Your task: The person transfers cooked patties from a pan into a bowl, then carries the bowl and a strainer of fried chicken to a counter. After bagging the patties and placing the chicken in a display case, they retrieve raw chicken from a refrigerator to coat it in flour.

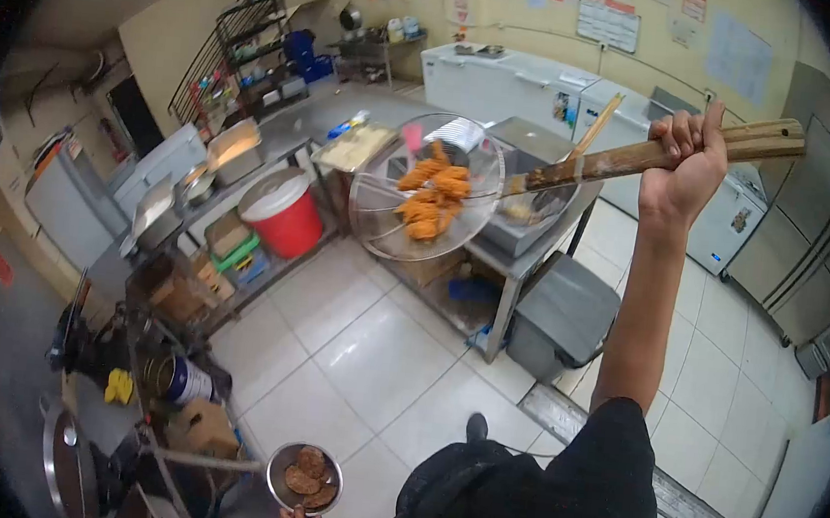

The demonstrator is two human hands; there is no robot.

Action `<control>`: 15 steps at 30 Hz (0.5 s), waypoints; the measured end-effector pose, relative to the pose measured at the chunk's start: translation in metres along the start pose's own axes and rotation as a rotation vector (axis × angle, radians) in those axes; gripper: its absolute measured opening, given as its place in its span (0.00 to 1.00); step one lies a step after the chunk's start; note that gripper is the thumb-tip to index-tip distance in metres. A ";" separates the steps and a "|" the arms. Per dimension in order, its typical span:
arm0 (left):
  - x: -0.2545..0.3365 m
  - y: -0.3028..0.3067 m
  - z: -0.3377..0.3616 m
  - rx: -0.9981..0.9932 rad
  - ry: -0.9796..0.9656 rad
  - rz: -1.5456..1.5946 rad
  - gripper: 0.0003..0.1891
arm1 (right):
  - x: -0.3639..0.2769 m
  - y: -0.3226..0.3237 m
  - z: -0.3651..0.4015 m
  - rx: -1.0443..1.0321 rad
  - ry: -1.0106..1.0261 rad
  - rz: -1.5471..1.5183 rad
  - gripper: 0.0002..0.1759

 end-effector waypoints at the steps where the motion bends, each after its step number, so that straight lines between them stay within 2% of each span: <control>1: 0.038 -0.028 -0.017 0.012 -0.069 0.032 0.26 | -0.001 0.014 -0.021 0.009 0.060 0.044 0.27; 2: 0.067 -0.053 -0.028 0.058 -0.029 0.023 0.20 | 0.002 0.031 -0.045 0.006 0.096 0.094 0.27; 4: 0.146 -0.121 -0.047 0.102 0.023 0.254 0.11 | 0.012 0.064 -0.085 0.027 0.156 0.157 0.27; 5: 0.170 -0.135 -0.051 0.127 0.057 0.355 0.07 | 0.016 0.078 -0.095 0.047 0.179 0.195 0.27; 10: 0.280 -0.253 -0.115 -0.096 -0.030 0.306 0.07 | 0.033 0.215 -0.178 0.212 0.227 0.251 0.26; 15: 0.422 -0.333 -0.156 -0.359 -0.152 0.271 0.06 | 0.067 0.317 -0.177 0.308 0.191 0.237 0.27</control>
Point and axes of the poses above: each hand's wrist, its own z-axis away from the middle knuckle, its own y-axis out of the back of the hand, x = y × z, the point moved 10 cm from there along -z, towards the middle knuckle, and after that the axes turned 14 degrees about -z, right-handed, at the moved point
